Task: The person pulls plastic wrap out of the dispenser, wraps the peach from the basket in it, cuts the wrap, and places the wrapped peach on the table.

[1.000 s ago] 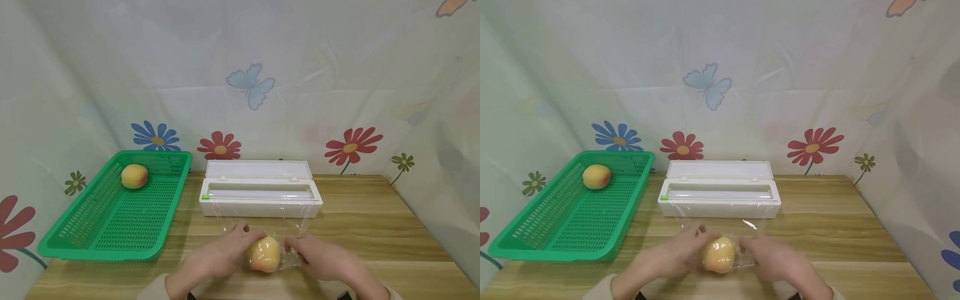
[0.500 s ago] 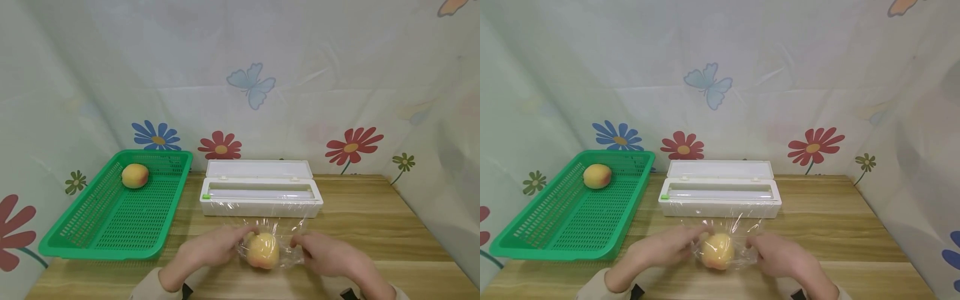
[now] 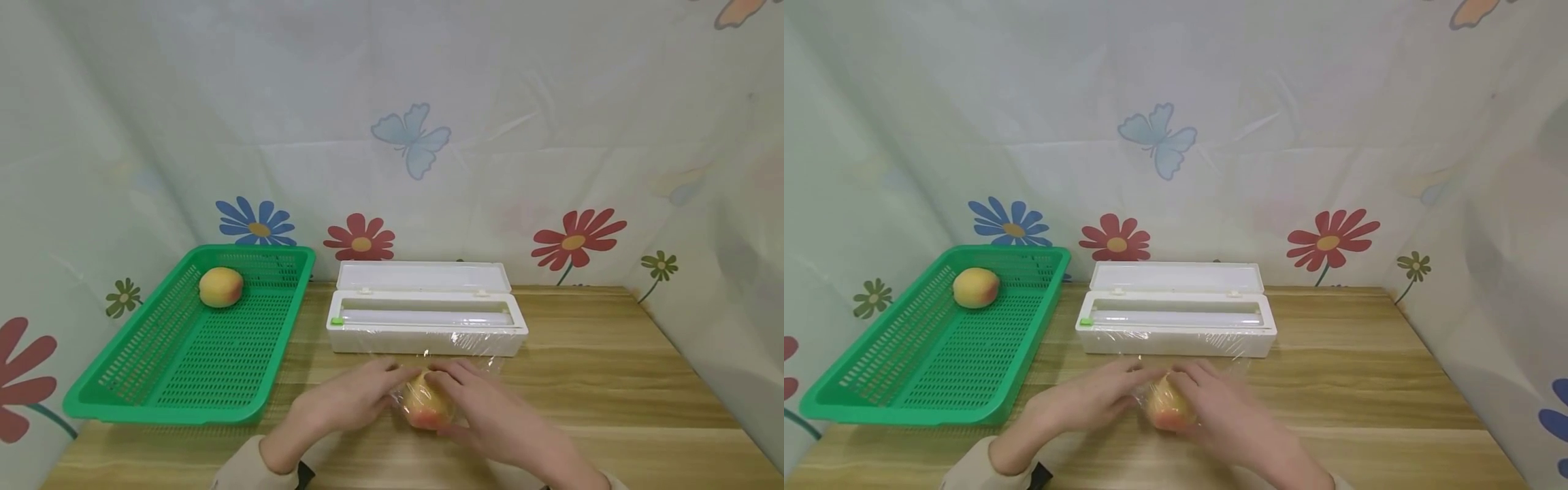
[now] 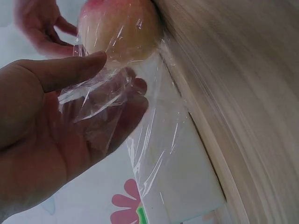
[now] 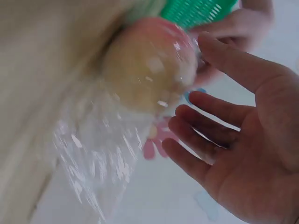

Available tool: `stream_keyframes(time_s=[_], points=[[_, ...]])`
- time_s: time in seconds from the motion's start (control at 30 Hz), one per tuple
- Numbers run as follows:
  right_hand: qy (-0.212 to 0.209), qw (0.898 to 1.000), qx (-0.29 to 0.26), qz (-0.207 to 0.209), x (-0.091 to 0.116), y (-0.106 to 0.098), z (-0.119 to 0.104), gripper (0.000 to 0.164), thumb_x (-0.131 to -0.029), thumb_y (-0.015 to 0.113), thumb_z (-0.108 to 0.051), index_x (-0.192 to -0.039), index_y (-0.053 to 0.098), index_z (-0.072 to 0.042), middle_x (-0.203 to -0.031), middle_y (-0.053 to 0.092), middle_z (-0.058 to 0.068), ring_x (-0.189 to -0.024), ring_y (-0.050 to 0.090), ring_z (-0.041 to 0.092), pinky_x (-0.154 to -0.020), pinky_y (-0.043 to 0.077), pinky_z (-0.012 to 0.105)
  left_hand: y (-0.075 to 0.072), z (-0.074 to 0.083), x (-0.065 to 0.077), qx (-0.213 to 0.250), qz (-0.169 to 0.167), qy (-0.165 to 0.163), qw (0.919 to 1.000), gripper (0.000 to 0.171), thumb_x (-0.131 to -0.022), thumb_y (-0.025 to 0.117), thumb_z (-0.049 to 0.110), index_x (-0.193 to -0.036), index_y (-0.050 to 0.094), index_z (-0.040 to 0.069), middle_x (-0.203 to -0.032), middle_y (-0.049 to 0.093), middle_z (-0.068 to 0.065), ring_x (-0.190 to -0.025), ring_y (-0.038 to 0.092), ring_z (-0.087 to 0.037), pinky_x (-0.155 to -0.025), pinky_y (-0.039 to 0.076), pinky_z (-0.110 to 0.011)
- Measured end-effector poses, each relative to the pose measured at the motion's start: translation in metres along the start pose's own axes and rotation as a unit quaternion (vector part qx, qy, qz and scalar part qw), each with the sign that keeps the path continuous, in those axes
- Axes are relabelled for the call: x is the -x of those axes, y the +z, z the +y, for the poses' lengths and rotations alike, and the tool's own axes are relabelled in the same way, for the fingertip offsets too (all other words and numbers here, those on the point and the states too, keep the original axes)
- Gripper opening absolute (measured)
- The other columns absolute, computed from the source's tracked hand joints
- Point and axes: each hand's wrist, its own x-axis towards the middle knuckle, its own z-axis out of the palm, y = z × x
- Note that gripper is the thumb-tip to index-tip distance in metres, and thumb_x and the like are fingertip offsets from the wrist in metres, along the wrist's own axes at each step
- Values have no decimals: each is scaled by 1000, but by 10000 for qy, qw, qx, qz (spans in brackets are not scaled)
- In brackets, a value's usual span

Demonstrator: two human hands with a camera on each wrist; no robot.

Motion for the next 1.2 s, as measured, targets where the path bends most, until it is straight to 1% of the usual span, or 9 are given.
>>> stream_keyframes(time_s=[0.1,0.27,0.43,0.57,0.7,0.83,1.03,1.1,1.2], points=[[129,9999,75,17,-4,7,-3,64,-80,90,-34,-131,62,-7,-130,61,4,-121,58,23,-100,50,46,-1,-1,0,175,14,91,9998,53,-98,66,1,-148,51,10,-127,66,-5,-111,62,-13,-99,50,-31],[199,9994,281,103,-10,15,0,68,-73,94,-32,-126,61,-5,-123,61,4,-114,57,22,-95,53,42,-4,-3,0,625,-109,-374,9973,39,-100,65,4,-138,55,8,-118,69,-4,-103,63,-9,-94,53,-30],[233,9988,386,170,-16,21,5,67,-73,94,-32,-124,61,-5,-119,62,4,-110,58,22,-91,53,42,-7,-5,0,346,-80,-611,9975,21,-99,65,3,-119,65,8,-113,64,-3,-106,59,-16,-93,52,-34],[446,9989,106,45,-19,20,8,65,-76,91,-25,-127,58,-2,-116,63,5,-107,59,21,-90,54,44,-10,-5,1,205,-84,-855,9961,24,-98,68,4,-122,67,8,-115,62,-5,-108,59,-20,-94,52,-37],[663,9975,-215,-131,-21,20,10,63,-79,85,-19,-130,54,0,-115,63,6,-108,61,21,-92,54,45,-13,-7,0,390,3,-991,9943,28,-96,70,3,-124,66,6,-111,70,-6,-96,64,-15,-87,56,-33],[657,9973,-277,-203,-22,20,12,57,-81,80,-16,-129,53,-1,-116,64,7,-110,62,23,-93,53,46,-14,-10,-2,517,174,-993,9936,25,-96,69,-1,-119,62,7,-93,69,-4,-76,59,-11,-69,54,-26],[501,9987,12,-8,-23,21,14,62,-80,78,-16,-133,54,5,-139,52,20,-126,53,35,-101,49,51,-13,-13,-4,18,560,-909,9943,11,-96,70,3,-99,62,10,-82,61,1,-71,55,-13,-63,50,-27],[412,9988,211,129,-24,22,15,61,-78,79,-16,-131,57,6,-137,50,20,-124,52,34,-100,49,49,-13,-14,-4,-186,653,-920,9934,11,-96,70,4,-94,62,11,-82,59,2,-72,55,-14,-62,49,-28],[312,9981,435,322,-26,22,15,60,-77,80,-15,-129,60,5,-124,54,15,-113,54,30,-95,51,45,-11,-15,-4,-345,675,-1007,9920,11,-95,71,4,-92,63,11,-84,58,1,-74,56,-14,-63,49,-29]])
